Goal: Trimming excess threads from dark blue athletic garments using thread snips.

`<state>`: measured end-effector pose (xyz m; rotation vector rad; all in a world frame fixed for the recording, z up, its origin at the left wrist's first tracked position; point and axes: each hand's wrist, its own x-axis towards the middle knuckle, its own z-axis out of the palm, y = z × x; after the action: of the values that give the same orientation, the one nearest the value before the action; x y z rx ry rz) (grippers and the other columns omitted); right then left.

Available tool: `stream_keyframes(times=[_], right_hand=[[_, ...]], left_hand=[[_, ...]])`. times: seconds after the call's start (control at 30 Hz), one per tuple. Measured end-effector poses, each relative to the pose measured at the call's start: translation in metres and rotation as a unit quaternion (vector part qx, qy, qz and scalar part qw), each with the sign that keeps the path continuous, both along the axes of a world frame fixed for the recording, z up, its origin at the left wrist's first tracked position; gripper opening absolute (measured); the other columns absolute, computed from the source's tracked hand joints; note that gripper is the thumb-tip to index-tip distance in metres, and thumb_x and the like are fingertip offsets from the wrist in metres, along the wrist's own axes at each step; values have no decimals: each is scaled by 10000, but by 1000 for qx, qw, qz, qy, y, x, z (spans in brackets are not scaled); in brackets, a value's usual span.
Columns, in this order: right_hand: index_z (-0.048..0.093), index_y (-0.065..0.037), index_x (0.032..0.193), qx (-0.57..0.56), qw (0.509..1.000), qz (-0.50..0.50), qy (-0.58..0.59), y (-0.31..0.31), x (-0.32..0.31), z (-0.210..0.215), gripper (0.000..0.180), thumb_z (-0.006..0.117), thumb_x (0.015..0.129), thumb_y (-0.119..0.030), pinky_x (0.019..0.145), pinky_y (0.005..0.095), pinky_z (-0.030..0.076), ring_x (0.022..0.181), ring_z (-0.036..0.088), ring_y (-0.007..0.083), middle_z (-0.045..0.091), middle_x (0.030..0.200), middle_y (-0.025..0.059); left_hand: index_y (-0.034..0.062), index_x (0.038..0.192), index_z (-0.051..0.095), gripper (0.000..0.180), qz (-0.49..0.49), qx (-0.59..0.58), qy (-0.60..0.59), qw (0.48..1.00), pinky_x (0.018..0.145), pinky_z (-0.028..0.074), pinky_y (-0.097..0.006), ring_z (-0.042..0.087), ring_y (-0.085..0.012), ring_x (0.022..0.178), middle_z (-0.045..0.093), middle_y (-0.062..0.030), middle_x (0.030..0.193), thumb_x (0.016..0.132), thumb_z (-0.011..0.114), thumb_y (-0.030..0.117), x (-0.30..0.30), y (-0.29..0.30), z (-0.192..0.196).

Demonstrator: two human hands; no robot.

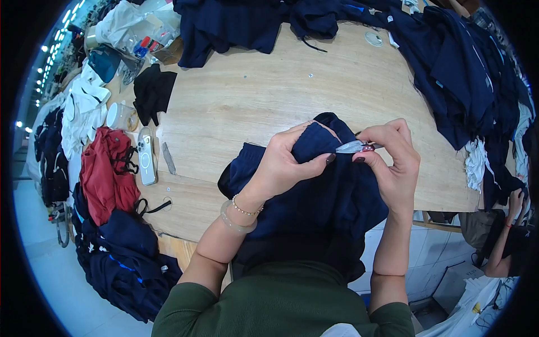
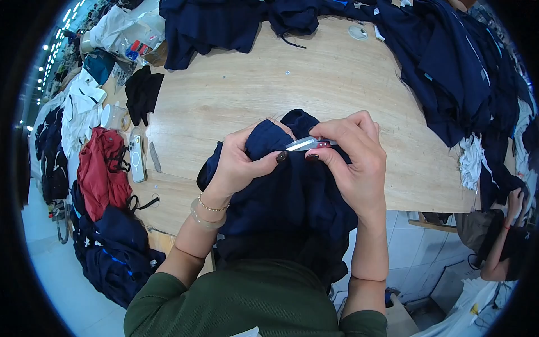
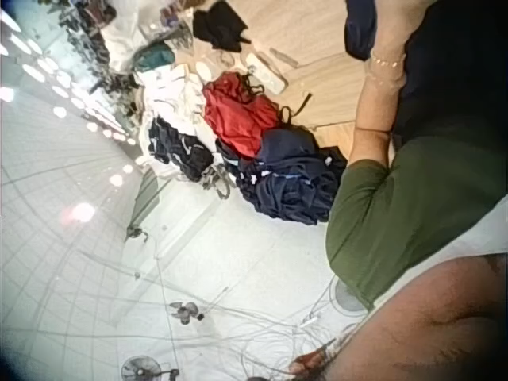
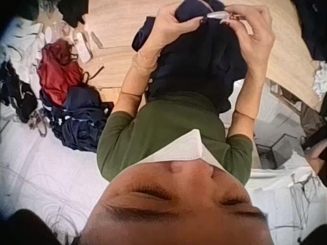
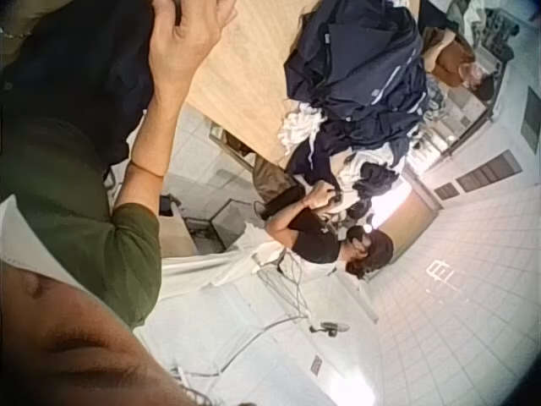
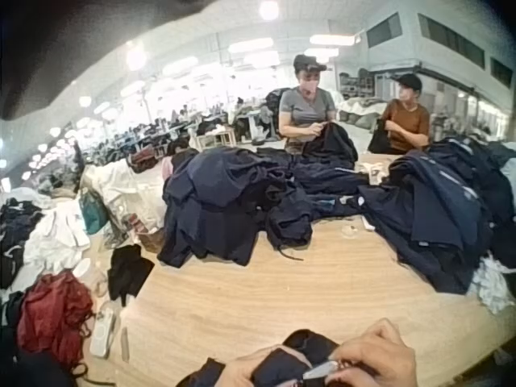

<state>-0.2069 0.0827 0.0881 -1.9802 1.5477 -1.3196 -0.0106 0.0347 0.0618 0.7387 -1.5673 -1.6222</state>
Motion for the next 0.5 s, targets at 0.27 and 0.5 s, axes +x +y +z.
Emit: stream_keyframes(times=[0.27,0.5], right_hand=[[676,-76,838,-6,1000,-10,21,1,-2,2,178,747,711,-178,716,300,326,763,476,182,634,726,3],[668,-76,837,-7,999,-8,36,0,-1,4,172,739,719,-180,719,296,326,761,477,186,628,725,0]], left_hand=[[-21,946,644,194,8,-34,7,999,752,466,-231,575,-95,798,624,-44,885,753,660,-9,-2,0,-2],[-25,935,641,189,8,-46,5,999,748,465,-236,570,-96,790,624,-47,877,748,664,-3,-1,-1,-4]])
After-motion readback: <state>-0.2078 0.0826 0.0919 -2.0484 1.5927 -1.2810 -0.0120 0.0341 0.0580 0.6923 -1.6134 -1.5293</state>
